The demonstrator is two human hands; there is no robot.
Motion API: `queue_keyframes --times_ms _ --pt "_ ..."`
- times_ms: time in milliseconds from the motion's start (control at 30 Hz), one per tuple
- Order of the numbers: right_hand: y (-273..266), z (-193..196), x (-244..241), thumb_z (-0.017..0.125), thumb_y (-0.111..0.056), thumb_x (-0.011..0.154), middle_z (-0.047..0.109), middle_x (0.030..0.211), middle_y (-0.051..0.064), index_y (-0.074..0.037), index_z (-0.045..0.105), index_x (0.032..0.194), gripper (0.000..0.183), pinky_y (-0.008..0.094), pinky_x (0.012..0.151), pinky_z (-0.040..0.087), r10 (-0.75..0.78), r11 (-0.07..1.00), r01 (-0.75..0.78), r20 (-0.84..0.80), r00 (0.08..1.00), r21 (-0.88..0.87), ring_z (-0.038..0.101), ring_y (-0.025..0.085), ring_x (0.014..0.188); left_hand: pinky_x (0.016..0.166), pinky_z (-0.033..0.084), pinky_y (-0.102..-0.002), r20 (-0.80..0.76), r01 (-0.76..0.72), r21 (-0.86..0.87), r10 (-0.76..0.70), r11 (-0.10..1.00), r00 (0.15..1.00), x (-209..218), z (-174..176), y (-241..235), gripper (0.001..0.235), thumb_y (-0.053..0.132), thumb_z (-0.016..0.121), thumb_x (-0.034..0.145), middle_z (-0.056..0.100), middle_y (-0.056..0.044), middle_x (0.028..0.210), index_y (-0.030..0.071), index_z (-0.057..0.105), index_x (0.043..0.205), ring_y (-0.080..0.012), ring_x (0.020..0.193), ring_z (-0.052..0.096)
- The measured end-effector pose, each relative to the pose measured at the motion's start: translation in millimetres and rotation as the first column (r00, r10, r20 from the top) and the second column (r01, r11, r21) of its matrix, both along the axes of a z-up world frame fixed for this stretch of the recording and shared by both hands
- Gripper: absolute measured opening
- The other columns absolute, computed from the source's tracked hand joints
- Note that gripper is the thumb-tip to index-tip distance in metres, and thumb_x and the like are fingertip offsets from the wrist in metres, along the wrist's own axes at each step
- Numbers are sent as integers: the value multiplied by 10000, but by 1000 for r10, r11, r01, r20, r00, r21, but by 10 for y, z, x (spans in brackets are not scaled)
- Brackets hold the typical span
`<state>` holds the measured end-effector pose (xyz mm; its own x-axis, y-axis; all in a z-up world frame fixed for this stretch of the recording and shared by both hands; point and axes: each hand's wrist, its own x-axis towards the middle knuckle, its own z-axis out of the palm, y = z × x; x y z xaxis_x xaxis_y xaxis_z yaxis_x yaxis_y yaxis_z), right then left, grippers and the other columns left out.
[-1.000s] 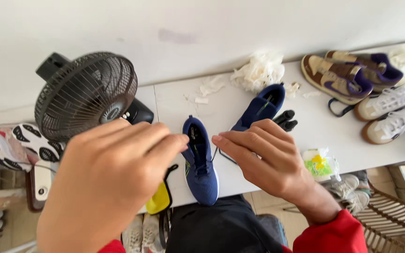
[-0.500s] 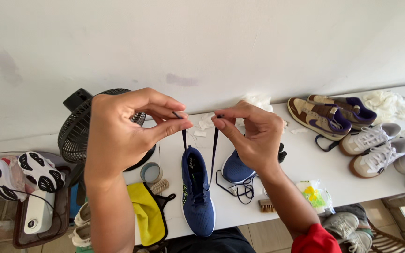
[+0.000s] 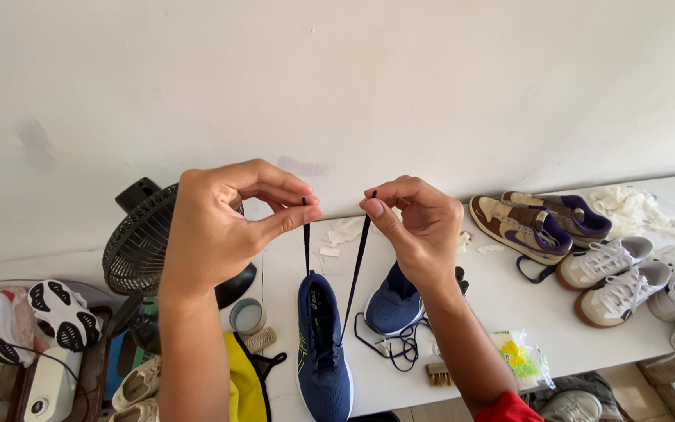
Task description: The person laces a blue athletic shoe by threading the laces through the eyelets and pulling them taut. They repeatedly adjust the laces and tie them into a knot at the top of the shoe.
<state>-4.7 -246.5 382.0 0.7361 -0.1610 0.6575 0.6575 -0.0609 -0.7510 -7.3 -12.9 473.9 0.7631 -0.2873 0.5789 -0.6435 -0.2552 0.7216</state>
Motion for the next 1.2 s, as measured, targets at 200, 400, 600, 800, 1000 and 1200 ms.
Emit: queue_keyframes --times_ms 200,400,600,800,1000,1200 --pt "-28 10 15 842 -106 997 803 953 83 -70 787 1026 72 262 829 556 28 1000 -28 -1 1000 8 706 150 875 823 698 -206 -80 26 58 -21 998 997 8 8 -2 176 150 967 840 904 -49 904 76 861 961 -109 848 886" --pt "-52 69 27 811 -129 1017 786 937 77 -78 773 1005 65 260 786 545 92 995 -92 4 996 39 694 145 845 815 697 -201 -40 12 14 -11 1000 999 -3 27 -4 177 128 977 829 893 -54 896 59 859 941 -116 842 875" --pt "-56 67 42 796 -105 1035 793 955 92 -68 769 1026 47 263 782 574 172 982 -170 -20 985 80 758 168 882 903 717 -242 -85 140 -30 -142 990 986 13 -19 3 158 119 904 899 898 -86 969 40 851 1025 -152 935 888" --pt "-8 140 23 777 -85 1043 782 926 100 -60 753 1020 42 264 773 566 191 980 -191 -1 982 63 738 169 867 900 729 -257 -112 155 -50 -160 987 981 19 -25 39 164 128 893 909 900 -92 997 49 850 1045 -163 958 893" --pt "-113 -44 98 822 6 981 696 740 177 106 773 1021 118 346 759 593 259 966 -259 18 966 -7 669 209 721 654 681 -345 116 593 -296 -588 749 801 241 -548 378 80 -21 865 908 812 -182 726 -75 807 921 -247 632 828" --pt "-352 -928 -51 845 -68 905 852 731 178 -56 872 994 94 441 732 600 140 757 -464 -579 803 -460 750 302 662 641 640 -359 -239 703 -355 -787 616 569 19 -1830 1026 90 -26 868 935 844 -159 741 -33 856 846 -289 622 828"
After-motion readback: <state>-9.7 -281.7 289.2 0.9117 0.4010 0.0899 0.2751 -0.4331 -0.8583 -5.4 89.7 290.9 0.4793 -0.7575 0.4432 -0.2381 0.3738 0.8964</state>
